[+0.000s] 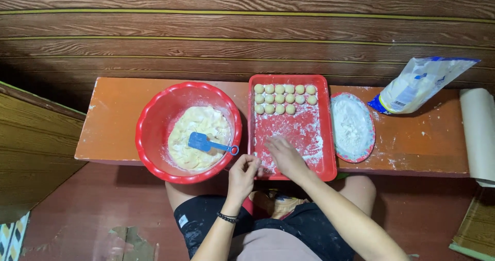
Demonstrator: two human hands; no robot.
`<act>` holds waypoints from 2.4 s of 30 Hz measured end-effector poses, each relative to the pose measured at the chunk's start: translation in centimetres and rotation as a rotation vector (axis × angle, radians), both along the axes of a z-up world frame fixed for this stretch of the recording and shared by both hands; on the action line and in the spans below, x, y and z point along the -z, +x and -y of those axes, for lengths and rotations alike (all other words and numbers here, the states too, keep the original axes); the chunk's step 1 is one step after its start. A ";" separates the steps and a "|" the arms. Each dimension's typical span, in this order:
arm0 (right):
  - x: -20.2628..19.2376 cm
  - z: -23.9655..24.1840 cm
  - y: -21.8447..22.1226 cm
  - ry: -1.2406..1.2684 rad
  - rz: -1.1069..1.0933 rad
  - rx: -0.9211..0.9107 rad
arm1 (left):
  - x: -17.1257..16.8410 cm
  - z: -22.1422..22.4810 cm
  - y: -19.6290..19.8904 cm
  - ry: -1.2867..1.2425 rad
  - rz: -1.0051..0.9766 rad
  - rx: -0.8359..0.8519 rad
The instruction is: Forming small balls of dough by hand and arranging them on a tray.
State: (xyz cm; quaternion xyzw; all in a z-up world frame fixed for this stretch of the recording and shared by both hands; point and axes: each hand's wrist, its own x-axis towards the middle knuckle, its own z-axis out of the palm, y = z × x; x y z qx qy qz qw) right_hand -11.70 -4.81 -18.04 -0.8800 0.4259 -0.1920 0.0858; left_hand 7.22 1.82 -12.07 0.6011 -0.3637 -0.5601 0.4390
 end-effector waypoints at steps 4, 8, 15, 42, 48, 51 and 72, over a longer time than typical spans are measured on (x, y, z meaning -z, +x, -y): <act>-0.5 1.6 -2.5 0.121 0.024 -0.050 | -0.9 -0.2 -0.1 0.005 0.013 0.046; -1.0 4.5 -7.8 0.017 -0.209 0.281 | 0.0 -0.3 -0.2 0.004 0.149 0.102; 1.5 2.9 -9.5 -0.041 -0.439 0.234 | 0.1 1.0 -3.1 -0.010 0.228 0.315; -15.0 -5.7 2.8 0.196 0.509 -0.037 | -10.0 5.2 -6.4 0.174 -0.995 -0.127; -13.6 -0.9 0.6 0.183 0.534 0.319 | -8.2 1.8 -9.2 0.183 -0.844 0.173; -13.6 -4.4 3.1 0.078 0.544 0.082 | 2.1 4.0 -9.9 -0.069 -1.252 0.282; -15.0 -3.2 1.5 0.089 0.564 0.062 | -9.0 1.7 -7.4 0.106 -0.957 0.006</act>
